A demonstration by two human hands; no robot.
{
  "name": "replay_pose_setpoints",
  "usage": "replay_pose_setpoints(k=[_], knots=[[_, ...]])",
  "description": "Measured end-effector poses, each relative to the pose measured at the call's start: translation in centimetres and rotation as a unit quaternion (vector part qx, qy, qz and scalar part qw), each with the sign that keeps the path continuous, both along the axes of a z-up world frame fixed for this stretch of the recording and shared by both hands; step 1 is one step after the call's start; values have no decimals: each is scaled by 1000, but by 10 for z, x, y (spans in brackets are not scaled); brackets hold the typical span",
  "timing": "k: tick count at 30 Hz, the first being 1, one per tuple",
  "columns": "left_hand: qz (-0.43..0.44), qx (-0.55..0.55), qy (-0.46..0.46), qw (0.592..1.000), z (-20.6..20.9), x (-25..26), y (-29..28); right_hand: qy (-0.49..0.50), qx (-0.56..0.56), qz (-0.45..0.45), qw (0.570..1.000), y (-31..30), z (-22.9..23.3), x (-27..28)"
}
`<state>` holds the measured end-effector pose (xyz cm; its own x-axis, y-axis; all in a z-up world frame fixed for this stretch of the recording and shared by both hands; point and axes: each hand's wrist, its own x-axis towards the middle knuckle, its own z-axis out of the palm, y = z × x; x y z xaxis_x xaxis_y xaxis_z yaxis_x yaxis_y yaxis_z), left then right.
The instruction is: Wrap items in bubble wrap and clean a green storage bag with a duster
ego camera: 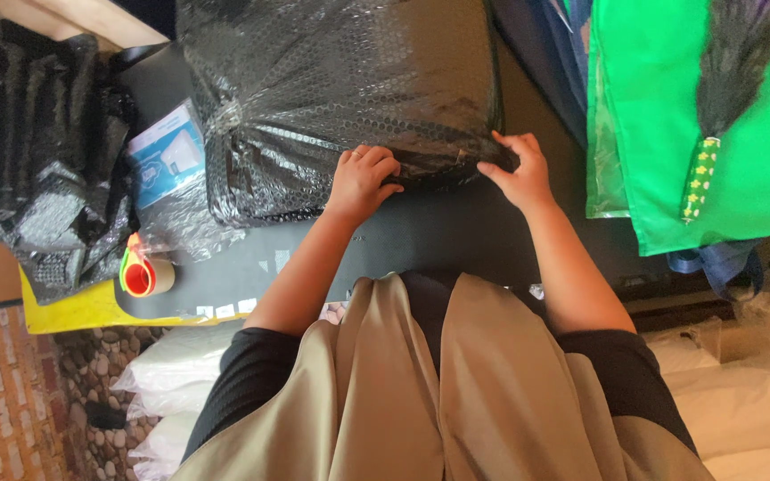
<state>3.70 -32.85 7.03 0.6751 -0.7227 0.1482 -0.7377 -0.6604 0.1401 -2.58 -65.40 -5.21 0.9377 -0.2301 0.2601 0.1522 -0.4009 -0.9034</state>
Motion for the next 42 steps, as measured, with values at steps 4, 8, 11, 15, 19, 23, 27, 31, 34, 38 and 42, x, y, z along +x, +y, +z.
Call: replay_pose_setpoints(k=[4, 8, 11, 15, 19, 23, 27, 31, 34, 38, 42], knots=[[11, -68, 61, 996, 18, -9, 20, 8, -4, -4, 1000, 24, 3, -25], [23, -233, 84, 969, 41, -17, 72, -5, -5, -31, 999, 43, -2, -50], [105, -276, 34, 955, 61, -41, 125, -14, -9, -45, 999, 56, 6, -59], [227, -342, -26, 911, 52, -88, 201, -27, -19, -54, 998, 70, 16, -71], [387, -346, -95, 849, -8, -144, 296, -32, -35, -44, 998, 76, 9, -77], [587, -510, -41, 628, -61, -204, 362, -30, -44, -25, 998, 70, -3, -77], [689, -630, 33, 358, -122, -257, 406, -29, -55, 8, 998, 62, -7, -77], [762, -596, 108, 232, -104, -270, 384, -16, -43, 35, 998, 58, -5, -77], [763, -585, 114, 251, -136, -273, 397, -11, 4, 61, 998, 50, -15, -75], [750, -546, 98, 360, -197, -273, 447, -19, 25, 87, 996, 46, -15, -74], [776, -424, 73, 462, -179, -258, 472, -15, 84, 95, 992, 53, -15, -75]])
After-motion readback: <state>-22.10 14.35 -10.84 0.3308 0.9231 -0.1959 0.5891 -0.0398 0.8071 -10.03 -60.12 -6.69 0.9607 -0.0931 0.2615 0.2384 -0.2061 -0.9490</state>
